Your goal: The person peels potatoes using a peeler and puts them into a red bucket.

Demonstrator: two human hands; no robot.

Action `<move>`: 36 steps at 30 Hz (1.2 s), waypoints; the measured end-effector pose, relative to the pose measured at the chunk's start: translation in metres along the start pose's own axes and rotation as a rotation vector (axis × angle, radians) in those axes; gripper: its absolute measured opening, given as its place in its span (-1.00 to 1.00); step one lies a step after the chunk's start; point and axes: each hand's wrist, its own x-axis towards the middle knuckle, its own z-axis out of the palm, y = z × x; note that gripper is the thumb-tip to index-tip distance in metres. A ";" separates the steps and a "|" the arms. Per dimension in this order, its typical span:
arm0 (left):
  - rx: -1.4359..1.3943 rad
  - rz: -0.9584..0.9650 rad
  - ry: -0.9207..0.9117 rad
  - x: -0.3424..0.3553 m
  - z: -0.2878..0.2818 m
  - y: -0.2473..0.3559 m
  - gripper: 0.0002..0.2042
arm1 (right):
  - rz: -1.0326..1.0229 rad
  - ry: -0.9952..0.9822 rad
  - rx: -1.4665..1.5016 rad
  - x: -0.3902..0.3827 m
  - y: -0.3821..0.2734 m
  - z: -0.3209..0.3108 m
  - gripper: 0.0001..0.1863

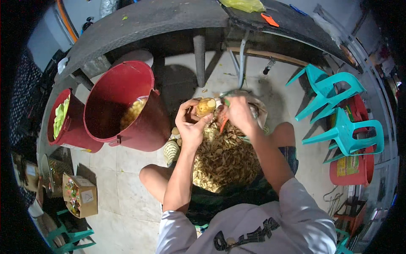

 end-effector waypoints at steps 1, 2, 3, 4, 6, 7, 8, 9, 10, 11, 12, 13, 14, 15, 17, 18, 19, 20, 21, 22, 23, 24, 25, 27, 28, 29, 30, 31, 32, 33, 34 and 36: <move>-0.125 -0.059 -0.006 0.005 0.002 0.003 -0.57 | 0.044 -0.022 0.090 0.009 0.008 -0.006 -0.75; -0.136 -0.040 -0.006 0.005 0.004 0.009 -0.59 | 0.036 -0.009 0.090 0.010 0.014 -0.005 -0.75; -0.053 -0.011 -0.005 0.007 0.000 0.005 -0.59 | 0.012 0.029 0.074 0.002 0.005 -0.006 -0.77; 0.029 -0.001 -0.010 0.005 -0.003 0.000 -0.59 | 0.006 0.062 0.058 -0.010 -0.004 -0.009 -0.80; 0.075 -0.022 -0.007 0.002 0.000 -0.001 -0.58 | -0.078 0.043 0.049 -0.021 -0.026 -0.016 -0.77; 0.123 -0.024 -0.007 0.003 0.001 0.000 -0.56 | -0.200 0.130 0.002 -0.024 -0.024 -0.010 -0.77; 0.125 -0.024 -0.013 0.003 0.003 0.000 -0.56 | -0.321 0.216 -0.045 -0.025 -0.019 -0.004 -0.78; 0.048 -0.019 -0.030 0.002 0.005 -0.001 -0.55 | -0.317 0.220 -0.041 -0.020 -0.012 -0.001 -0.78; -0.036 -0.019 -0.047 0.000 0.007 -0.003 -0.55 | -0.170 0.095 -0.056 -0.013 -0.001 -0.002 -0.77; -0.191 -0.139 -0.046 -0.002 0.007 -0.007 -0.56 | -0.022 -0.030 -0.070 -0.009 0.009 -0.004 -0.76; -0.192 -0.131 -0.047 0.000 0.005 -0.006 -0.56 | -0.016 -0.023 -0.048 -0.005 0.012 -0.009 -0.74; -0.185 -0.103 -0.052 -0.001 0.004 -0.005 -0.56 | 0.011 -0.008 -0.022 -0.006 0.012 -0.011 -0.74; -0.178 -0.075 -0.057 0.001 0.002 -0.005 -0.56 | 0.039 0.007 0.004 -0.009 0.012 -0.013 -0.74; -0.060 -0.018 -0.070 0.003 0.001 -0.005 -0.56 | 0.044 -0.002 0.001 -0.015 0.003 -0.016 -0.74; -0.076 -0.062 -0.074 0.001 0.002 -0.006 -0.56 | -0.062 0.019 0.078 -0.024 -0.018 -0.018 -0.76; -0.099 -0.094 -0.078 0.001 0.003 -0.005 -0.56 | -0.255 0.081 0.005 -0.029 -0.017 -0.017 -0.75; -0.086 -0.054 -0.112 0.001 0.004 -0.006 -0.56 | -0.186 0.061 -0.015 -0.029 -0.018 -0.018 -0.74; -0.085 -0.054 -0.117 0.002 0.004 -0.004 -0.56 | -0.117 0.041 -0.035 -0.028 -0.019 -0.019 -0.74; -0.156 -0.062 -0.149 0.002 0.007 -0.004 -0.56 | -0.073 -0.011 -0.059 -0.020 -0.004 -0.020 -0.73; -0.225 -0.064 -0.178 0.003 0.009 -0.002 -0.55 | -0.035 -0.061 -0.081 -0.011 0.018 -0.014 -0.72; -0.343 -0.125 -0.183 0.003 0.011 0.000 -0.56 | -0.152 0.070 -0.107 -0.006 0.047 -0.001 -0.70; -0.340 -0.113 -0.169 0.005 0.007 -0.003 -0.56 | -0.169 0.064 -0.107 -0.005 0.034 -0.006 -0.70; -0.499 -0.211 -0.144 0.003 0.001 -0.007 -0.58 | -0.081 -0.025 -0.046 -0.012 0.011 -0.018 -0.70; -0.639 -0.370 -0.145 0.001 -0.007 -0.013 -0.64 | 0.084 -0.120 0.046 -0.018 0.000 -0.025 -0.70; -0.633 -0.369 -0.146 0.001 -0.007 -0.013 -0.64 | 0.083 -0.119 0.051 -0.020 -0.001 -0.026 -0.70; -0.650 -0.388 -0.123 0.000 -0.005 -0.014 -0.61 | 0.043 -0.071 0.023 -0.024 -0.003 -0.029 -0.70; -0.668 -0.405 -0.097 0.001 -0.002 -0.011 -0.57 | 0.001 -0.025 -0.007 -0.026 -0.003 -0.031 -0.69; -0.677 -0.420 -0.098 0.002 0.002 -0.005 -0.57 | -0.115 0.025 0.190 -0.025 0.012 -0.026 -0.68; -0.680 -0.420 -0.099 0.004 0.005 -0.004 -0.57 | -0.114 0.027 0.186 -0.023 0.027 -0.023 -0.68; -0.684 -0.449 -0.072 0.007 0.004 -0.002 -0.57 | -0.110 0.012 0.079 -0.020 0.028 -0.023 -0.69; -0.688 -0.479 -0.045 0.008 0.004 -0.001 -0.58 | -0.105 -0.002 -0.028 -0.018 0.029 -0.022 -0.70; -0.719 -0.502 -0.074 0.007 -0.003 -0.009 -0.57 | -0.086 -0.055 -0.006 -0.017 0.029 -0.029 -0.73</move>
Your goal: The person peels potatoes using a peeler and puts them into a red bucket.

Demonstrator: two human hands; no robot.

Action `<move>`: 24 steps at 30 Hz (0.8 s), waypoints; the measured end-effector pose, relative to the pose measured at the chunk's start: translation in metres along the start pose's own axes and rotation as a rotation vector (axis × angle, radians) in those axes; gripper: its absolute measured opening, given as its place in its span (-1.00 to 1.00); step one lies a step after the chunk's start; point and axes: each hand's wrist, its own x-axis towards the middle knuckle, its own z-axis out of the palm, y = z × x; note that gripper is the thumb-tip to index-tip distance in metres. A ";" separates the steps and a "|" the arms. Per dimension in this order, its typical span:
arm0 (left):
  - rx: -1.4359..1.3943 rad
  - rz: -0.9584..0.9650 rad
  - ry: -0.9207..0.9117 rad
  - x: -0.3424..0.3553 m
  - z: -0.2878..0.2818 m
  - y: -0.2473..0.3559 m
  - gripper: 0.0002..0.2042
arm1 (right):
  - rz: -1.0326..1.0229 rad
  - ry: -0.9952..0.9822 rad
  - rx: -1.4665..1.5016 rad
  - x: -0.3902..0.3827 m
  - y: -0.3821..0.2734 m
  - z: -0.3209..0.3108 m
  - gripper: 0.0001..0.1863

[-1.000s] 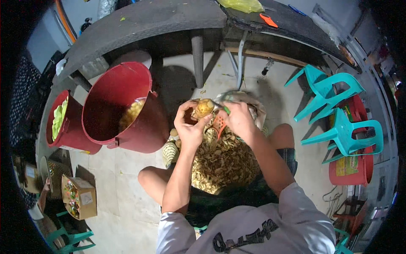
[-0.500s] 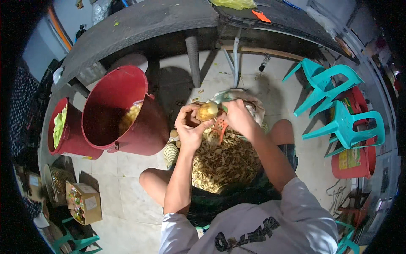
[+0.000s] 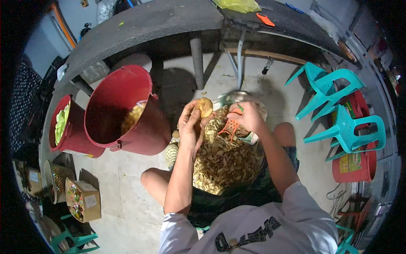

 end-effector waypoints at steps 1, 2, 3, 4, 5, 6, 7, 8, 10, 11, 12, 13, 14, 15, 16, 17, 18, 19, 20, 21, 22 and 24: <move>0.086 0.015 0.008 -0.002 0.000 0.000 -0.57 | -0.037 0.052 0.150 0.000 -0.001 -0.004 -0.74; 0.173 0.029 0.016 -0.002 -0.001 0.000 -0.56 | -0.073 0.104 0.299 0.001 -0.001 -0.008 -0.75; 0.193 0.043 0.005 -0.003 -0.004 -0.002 -0.56 | 0.024 0.089 0.334 0.003 -0.002 -0.011 -0.78; 0.192 0.037 -0.001 -0.002 -0.002 -0.003 -0.56 | 0.029 0.095 0.333 0.009 0.009 -0.013 -0.78; 0.203 -0.007 0.008 -0.001 0.000 -0.003 -0.55 | 0.052 0.203 0.496 0.016 0.025 -0.011 -0.77; 0.216 -0.049 0.024 -0.002 0.000 -0.002 -0.54 | 0.074 0.304 0.662 0.019 0.034 -0.007 -0.77; 0.215 -0.052 0.027 -0.003 0.001 -0.002 -0.54 | 0.188 0.359 0.605 0.016 0.010 -0.020 -0.78; 0.248 -0.043 -0.003 -0.005 0.001 -0.001 -0.53 | 0.191 0.357 0.605 0.019 -0.002 -0.021 -0.78; 0.279 -0.044 -0.048 -0.006 0.005 -0.004 -0.53 | 0.093 0.425 0.767 0.021 -0.014 -0.024 -0.80; 0.308 -0.080 -0.080 -0.006 0.004 -0.005 -0.53 | -0.058 0.462 0.671 0.030 -0.002 -0.016 -0.83; 0.339 -0.115 -0.109 -0.006 0.004 -0.006 -0.54 | -0.053 0.466 0.671 0.033 -0.001 -0.015 -0.83; 0.326 -0.153 -0.133 -0.006 0.007 -0.005 -0.53 | -0.058 0.420 0.695 0.036 0.000 -0.013 -0.84; 0.326 -0.158 -0.136 -0.006 0.006 -0.006 -0.53 | -0.063 0.373 0.720 0.037 0.000 -0.011 -0.86; 0.376 -0.131 -0.138 -0.007 0.004 -0.007 -0.53 | -0.060 0.355 0.756 0.037 -0.005 -0.014 -0.86; 0.425 -0.104 -0.140 -0.007 0.002 -0.007 -0.53 | -0.059 0.354 0.758 0.037 -0.009 -0.015 -0.86; 0.426 -0.104 -0.138 -0.007 0.001 -0.006 -0.53 | -0.101 0.350 0.675 0.038 -0.012 -0.016 -0.86; 0.397 -0.102 -0.159 -0.007 0.001 -0.006 -0.53 | -0.140 0.348 0.591 0.037 -0.014 -0.017 -0.86; 0.368 -0.100 -0.180 -0.007 0.001 -0.006 -0.53 | -0.137 0.349 0.592 0.037 -0.015 -0.018 -0.86; 0.368 -0.103 -0.179 -0.008 0.001 -0.007 -0.53 | -0.149 0.314 0.565 0.036 -0.015 -0.020 -0.85; 0.336 -0.132 -0.187 -0.010 0.002 -0.007 -0.53 | -0.163 0.282 0.535 0.036 -0.013 -0.023 -0.85; 0.304 -0.162 -0.195 -0.010 0.003 -0.007 -0.53 | -0.161 0.284 0.534 0.040 -0.007 -0.025 -0.85; 0.118 -0.210 -0.263 -0.008 0.004 -0.009 -0.52 | -0.104 0.366 0.535 0.052 0.023 -0.024 -0.84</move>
